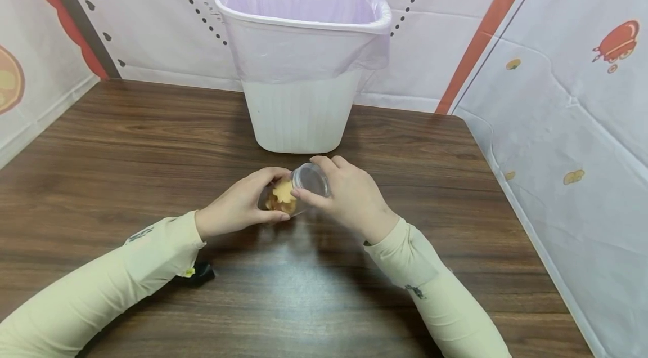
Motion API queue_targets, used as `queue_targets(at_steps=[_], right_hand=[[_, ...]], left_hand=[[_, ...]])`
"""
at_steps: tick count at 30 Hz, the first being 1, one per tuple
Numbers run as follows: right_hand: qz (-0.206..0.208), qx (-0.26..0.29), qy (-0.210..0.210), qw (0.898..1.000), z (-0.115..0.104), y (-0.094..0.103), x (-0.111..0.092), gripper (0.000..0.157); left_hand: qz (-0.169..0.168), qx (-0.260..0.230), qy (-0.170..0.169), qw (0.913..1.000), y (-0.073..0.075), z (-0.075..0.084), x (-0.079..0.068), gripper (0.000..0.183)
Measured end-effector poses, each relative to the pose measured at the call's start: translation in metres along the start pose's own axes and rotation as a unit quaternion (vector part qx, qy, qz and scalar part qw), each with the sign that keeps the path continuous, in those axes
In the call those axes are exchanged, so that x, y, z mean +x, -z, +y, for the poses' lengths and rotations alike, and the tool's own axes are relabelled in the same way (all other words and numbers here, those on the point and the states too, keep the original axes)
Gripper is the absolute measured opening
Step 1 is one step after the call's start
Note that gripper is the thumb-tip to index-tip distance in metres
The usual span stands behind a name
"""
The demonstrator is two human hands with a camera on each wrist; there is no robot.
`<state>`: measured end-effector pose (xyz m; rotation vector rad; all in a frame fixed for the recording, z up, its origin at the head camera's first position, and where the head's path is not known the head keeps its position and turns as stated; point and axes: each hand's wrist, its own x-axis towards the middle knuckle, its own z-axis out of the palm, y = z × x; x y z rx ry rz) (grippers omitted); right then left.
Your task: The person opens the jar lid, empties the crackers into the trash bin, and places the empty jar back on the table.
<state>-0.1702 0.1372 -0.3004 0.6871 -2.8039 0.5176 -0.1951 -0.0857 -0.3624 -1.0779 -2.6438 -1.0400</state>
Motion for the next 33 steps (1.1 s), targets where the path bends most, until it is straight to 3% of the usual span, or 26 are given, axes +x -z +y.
queue_targets(at_steps=[23,33], right_hand=[[0.015,0.016,0.007,1.0,-0.0019,-0.0043,-0.0003,0.053],[0.007,0.019,0.017,1.0,-0.0029,-0.0019,-0.0009,0.054]], left_hand=[[-0.002,-0.012,0.01,0.9999,-0.0027,0.0017,-0.0002,0.074],[0.0,0.018,0.0,0.9998,-0.0032,0.0025,-0.0006,0.073]])
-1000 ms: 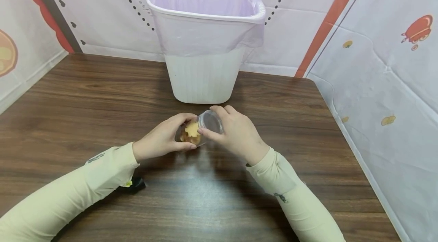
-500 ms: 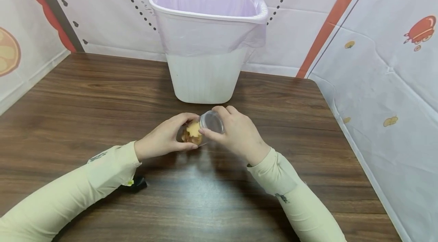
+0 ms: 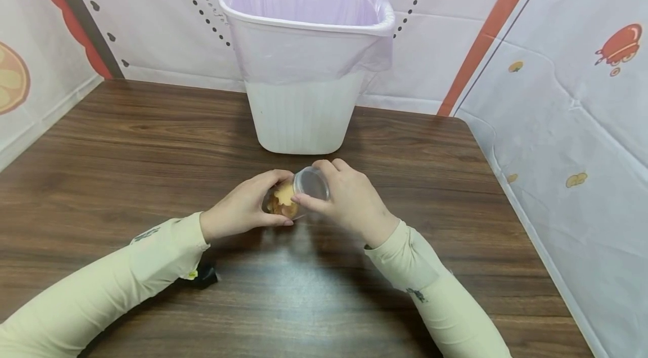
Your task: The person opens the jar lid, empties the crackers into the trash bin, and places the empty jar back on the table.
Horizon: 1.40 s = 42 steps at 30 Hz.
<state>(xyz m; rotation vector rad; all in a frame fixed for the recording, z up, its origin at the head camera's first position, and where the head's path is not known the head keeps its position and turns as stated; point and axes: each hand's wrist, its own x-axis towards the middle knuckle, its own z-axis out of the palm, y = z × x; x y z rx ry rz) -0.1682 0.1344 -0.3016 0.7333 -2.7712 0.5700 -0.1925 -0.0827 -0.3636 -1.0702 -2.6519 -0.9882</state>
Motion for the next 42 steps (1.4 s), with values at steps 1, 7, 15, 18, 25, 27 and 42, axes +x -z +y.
queue_targets(at_steps=[1,7,15,18,25,27,42], right_hand=[[-0.002,0.0,0.001,1.0,0.0,0.0,0.0,0.054],[0.003,0.001,0.018,1.0,0.001,0.0,0.0,0.054],[0.0,-0.008,0.064,0.998,0.002,0.001,-0.001,0.059],[-0.004,-0.008,0.093,0.996,0.004,0.003,-0.001,0.059],[-0.019,0.001,0.159,0.987,0.009,0.009,0.001,0.062],[-0.027,0.008,0.177,0.984,0.011,0.011,0.001,0.061],[-0.047,0.021,0.276,0.96,0.019,0.017,0.003,0.066]], left_hand=[[-0.001,0.0,0.0,1.0,0.0,0.0,0.0,0.073],[-0.002,0.0,-0.003,1.0,0.002,0.001,0.0,0.072],[-0.004,-0.006,-0.009,0.9999,0.003,-0.001,0.0,0.072],[-0.006,-0.01,-0.009,0.9999,0.004,-0.001,0.0,0.071],[-0.015,-0.011,-0.014,0.9997,0.005,-0.002,-0.001,0.072],[-0.017,-0.013,-0.017,0.9996,0.005,-0.002,-0.001,0.072],[-0.026,-0.029,-0.017,0.9991,0.005,-0.005,0.0,0.072]])
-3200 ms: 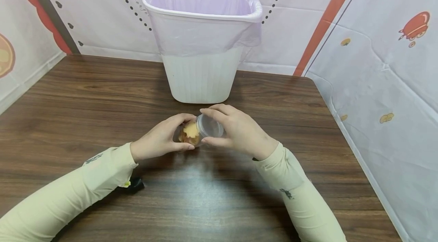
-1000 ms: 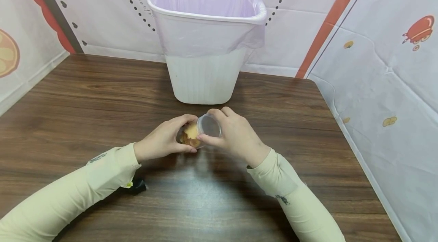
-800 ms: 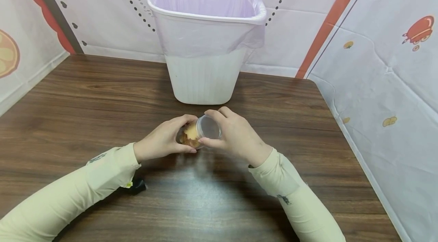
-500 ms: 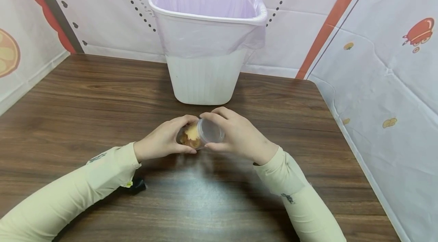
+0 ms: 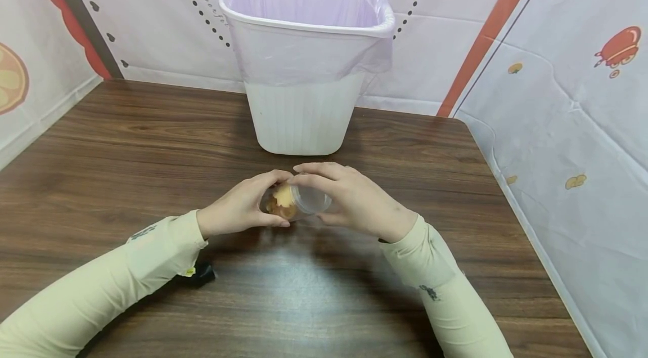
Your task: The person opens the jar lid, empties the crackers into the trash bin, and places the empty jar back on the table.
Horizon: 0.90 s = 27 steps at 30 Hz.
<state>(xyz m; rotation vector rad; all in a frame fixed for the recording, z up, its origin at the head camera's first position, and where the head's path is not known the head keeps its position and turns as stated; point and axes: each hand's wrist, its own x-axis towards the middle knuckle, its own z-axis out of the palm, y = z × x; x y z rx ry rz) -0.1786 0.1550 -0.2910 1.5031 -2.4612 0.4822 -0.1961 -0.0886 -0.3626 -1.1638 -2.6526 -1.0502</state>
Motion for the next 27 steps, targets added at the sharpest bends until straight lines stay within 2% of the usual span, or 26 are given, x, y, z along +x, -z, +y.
queue_targets(at_steps=[3,8,13,22,27], right_hand=[[-0.003,0.008,-0.018,1.0,-0.0006,-0.0002,-0.0004,0.069],[0.01,0.01,-0.078,0.997,-0.0029,0.0002,-0.0012,0.075],[0.018,0.007,-0.12,0.993,-0.0049,0.0022,-0.0015,0.069],[0.026,-0.011,-0.156,0.987,-0.0053,0.0019,-0.0017,0.057],[0.023,-0.033,-0.199,0.979,-0.0076,0.0003,-0.0008,0.049]], left_hand=[[0.005,0.002,-0.003,1.0,-0.0004,-0.0006,0.0002,0.072],[0.005,-0.003,0.0,1.0,-0.0003,-0.0008,0.0006,0.072],[0.001,-0.009,-0.001,1.0,0.0001,0.0008,0.0002,0.071],[0.004,-0.005,-0.005,1.0,-0.0003,0.0012,0.0009,0.07],[0.002,-0.004,0.001,1.0,-0.0005,0.001,0.0014,0.071]])
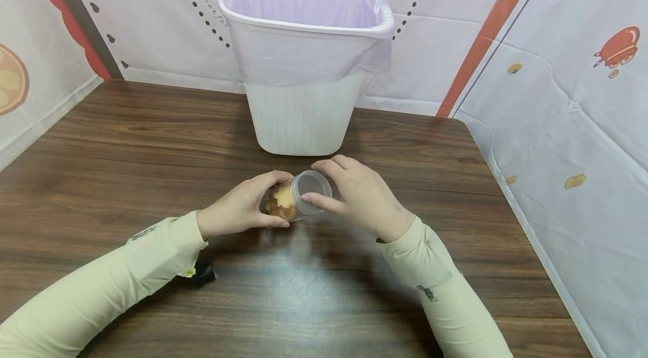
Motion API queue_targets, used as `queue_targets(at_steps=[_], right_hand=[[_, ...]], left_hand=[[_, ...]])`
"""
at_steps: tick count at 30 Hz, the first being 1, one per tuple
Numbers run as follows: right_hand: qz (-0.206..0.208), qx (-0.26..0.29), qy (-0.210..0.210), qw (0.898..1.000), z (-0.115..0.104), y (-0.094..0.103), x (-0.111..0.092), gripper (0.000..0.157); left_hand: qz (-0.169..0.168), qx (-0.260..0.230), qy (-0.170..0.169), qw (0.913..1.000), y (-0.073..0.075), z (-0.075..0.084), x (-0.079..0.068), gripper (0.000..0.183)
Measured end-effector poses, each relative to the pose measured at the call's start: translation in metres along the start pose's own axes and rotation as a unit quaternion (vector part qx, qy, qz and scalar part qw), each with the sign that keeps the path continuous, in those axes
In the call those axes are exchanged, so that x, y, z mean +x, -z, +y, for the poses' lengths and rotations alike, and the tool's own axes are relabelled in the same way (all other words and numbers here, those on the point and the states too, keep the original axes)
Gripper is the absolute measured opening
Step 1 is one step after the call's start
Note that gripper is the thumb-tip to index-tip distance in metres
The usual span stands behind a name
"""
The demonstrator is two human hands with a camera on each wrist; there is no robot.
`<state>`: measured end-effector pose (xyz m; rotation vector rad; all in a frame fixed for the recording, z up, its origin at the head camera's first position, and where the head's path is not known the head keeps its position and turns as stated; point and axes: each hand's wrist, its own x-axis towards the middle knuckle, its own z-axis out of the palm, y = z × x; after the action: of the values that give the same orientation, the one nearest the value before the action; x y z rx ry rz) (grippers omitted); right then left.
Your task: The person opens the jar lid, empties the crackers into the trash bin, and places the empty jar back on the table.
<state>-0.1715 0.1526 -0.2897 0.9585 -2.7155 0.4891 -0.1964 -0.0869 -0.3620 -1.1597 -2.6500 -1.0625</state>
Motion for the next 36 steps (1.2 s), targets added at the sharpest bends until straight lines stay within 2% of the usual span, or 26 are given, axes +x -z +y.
queue_targets(at_steps=[4,11,20,36], right_hand=[[0.006,-0.03,-0.033,0.999,-0.005,-0.002,0.0,0.05],[0.044,-0.087,-0.044,0.994,-0.012,-0.009,-0.001,0.057],[0.031,-0.074,-0.043,0.996,-0.014,-0.011,-0.001,0.055],[0.009,-0.075,-0.014,0.997,-0.012,-0.007,-0.002,0.062]], left_hand=[[-0.001,0.001,0.001,1.0,0.0,0.0,0.0,0.071],[0.001,0.008,-0.005,1.0,0.0,0.002,-0.001,0.07],[-0.008,0.009,0.002,0.9999,0.0,0.002,-0.001,0.071],[-0.004,0.018,0.0,0.9998,0.0,0.002,-0.001,0.072]])
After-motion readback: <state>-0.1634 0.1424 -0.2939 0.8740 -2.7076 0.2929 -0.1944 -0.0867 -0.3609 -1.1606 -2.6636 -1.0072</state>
